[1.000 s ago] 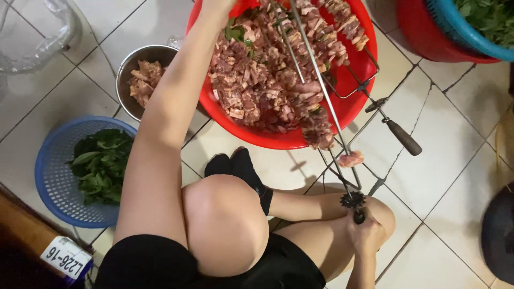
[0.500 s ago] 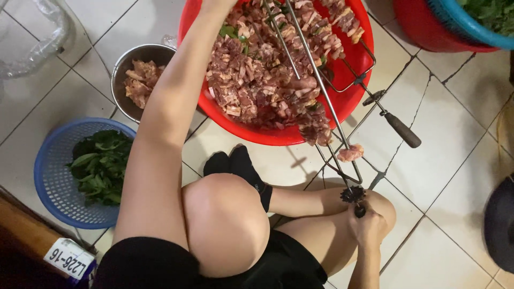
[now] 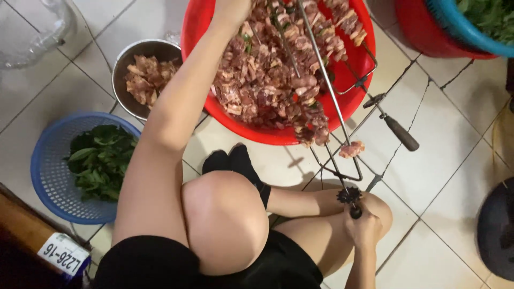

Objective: The person assembles meat skewers by taking marinated meat from a bowl and threading it onto metal rotisserie spits.

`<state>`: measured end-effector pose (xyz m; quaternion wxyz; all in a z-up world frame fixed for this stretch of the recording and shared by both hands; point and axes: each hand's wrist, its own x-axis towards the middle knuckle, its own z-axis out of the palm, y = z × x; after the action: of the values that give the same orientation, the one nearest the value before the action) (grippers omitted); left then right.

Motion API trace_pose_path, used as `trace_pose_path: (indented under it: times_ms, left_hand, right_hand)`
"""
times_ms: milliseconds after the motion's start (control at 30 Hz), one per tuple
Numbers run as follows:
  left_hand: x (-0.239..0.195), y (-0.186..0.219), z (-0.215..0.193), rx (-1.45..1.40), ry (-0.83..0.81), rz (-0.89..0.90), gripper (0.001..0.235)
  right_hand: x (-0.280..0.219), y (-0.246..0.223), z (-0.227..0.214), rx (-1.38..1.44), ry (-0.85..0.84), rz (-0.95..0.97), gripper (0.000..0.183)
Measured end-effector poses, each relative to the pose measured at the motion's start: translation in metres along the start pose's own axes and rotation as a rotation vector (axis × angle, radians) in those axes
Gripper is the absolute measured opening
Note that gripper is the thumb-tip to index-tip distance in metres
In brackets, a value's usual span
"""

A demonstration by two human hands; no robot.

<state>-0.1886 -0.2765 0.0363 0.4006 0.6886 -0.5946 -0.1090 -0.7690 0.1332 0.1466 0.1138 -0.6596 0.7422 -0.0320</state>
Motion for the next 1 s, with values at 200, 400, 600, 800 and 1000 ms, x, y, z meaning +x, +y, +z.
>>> trace_pose_path:
  times_ms: [200, 400, 600, 800, 1000]
  left_hand:
    - [-0.048, 0.105, -0.118, -1.121, -0.165, 0.218, 0.027]
    - [-0.043, 0.093, -0.117, -0.697, -0.297, -0.220, 0.019]
    - [0.005, 0.078, -0.104, -0.934, 0.020, -0.413, 0.022]
    - [0.029, 0.060, -0.078, -1.373, -0.023, -0.156, 0.020]
    - [0.013, 0.114, -0.118, -1.308, 0.215, -0.179, 0.011]
  right_hand:
    - [0.003, -0.006, -0.001, -0.061, -0.009, 0.037, 0.040]
    - [0.002, 0.008, 0.011, -0.063, 0.042, 0.025, 0.039]
    - [0.004, 0.014, 0.016, -0.052, 0.023, 0.020, 0.037]
    - [0.001, 0.013, 0.015, -0.122, 0.059, -0.026, 0.037]
    - [0.003, 0.016, 0.019, -0.148, 0.057, 0.006, 0.036]
